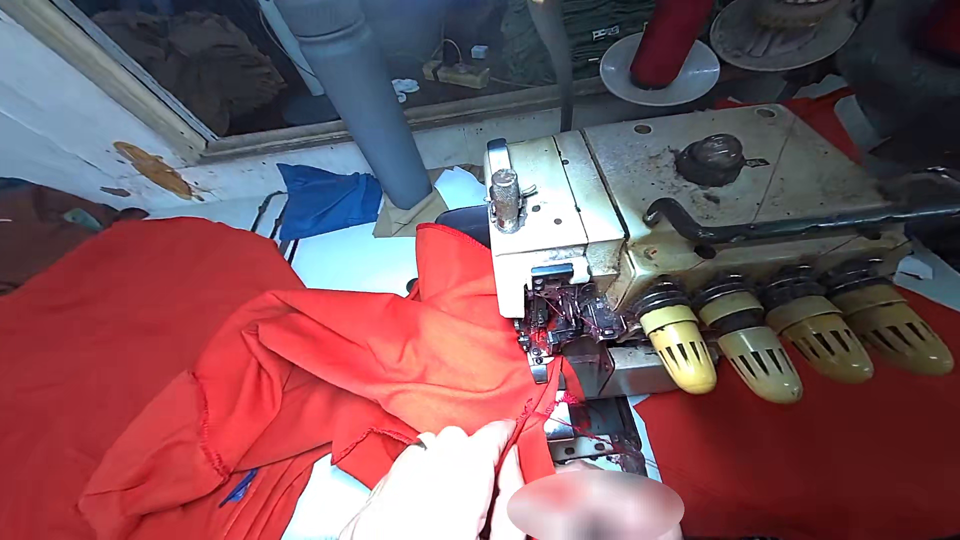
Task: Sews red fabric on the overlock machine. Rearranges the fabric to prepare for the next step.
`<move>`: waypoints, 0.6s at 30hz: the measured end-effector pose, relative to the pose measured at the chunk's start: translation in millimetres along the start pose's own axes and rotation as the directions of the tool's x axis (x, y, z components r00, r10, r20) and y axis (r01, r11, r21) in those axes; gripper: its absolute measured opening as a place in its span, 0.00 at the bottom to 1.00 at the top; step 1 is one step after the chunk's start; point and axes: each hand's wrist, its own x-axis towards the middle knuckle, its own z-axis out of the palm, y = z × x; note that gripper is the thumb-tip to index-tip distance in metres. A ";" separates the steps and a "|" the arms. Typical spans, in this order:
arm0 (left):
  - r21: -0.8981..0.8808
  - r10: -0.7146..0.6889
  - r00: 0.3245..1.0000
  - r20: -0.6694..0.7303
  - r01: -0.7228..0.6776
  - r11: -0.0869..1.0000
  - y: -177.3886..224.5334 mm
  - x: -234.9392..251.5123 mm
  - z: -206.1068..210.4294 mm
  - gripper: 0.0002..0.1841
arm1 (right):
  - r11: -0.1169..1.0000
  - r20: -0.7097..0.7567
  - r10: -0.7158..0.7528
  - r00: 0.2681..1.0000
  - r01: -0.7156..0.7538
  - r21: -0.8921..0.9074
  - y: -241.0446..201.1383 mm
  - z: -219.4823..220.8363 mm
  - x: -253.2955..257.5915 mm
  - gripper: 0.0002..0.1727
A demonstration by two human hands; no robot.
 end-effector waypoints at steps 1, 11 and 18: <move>0.005 0.007 1.000 0.008 -0.007 1.000 -0.4 2.5 -1.1 0.12 | 1.000 0.008 -0.007 1.000 0.007 -0.003 0.8 2.0 -0.6 0.06; -0.053 0.066 0.996 0.059 -0.063 0.997 4.3 9.0 0.9 0.09 | 0.998 0.034 -0.008 0.999 0.010 -0.055 1.9 7.1 -2.2 0.06; 0.091 0.123 0.983 0.138 -0.137 0.986 18.1 12.0 -2.4 0.08 | 0.991 -0.009 0.085 0.996 -0.083 0.108 5.2 -4.3 -5.0 0.04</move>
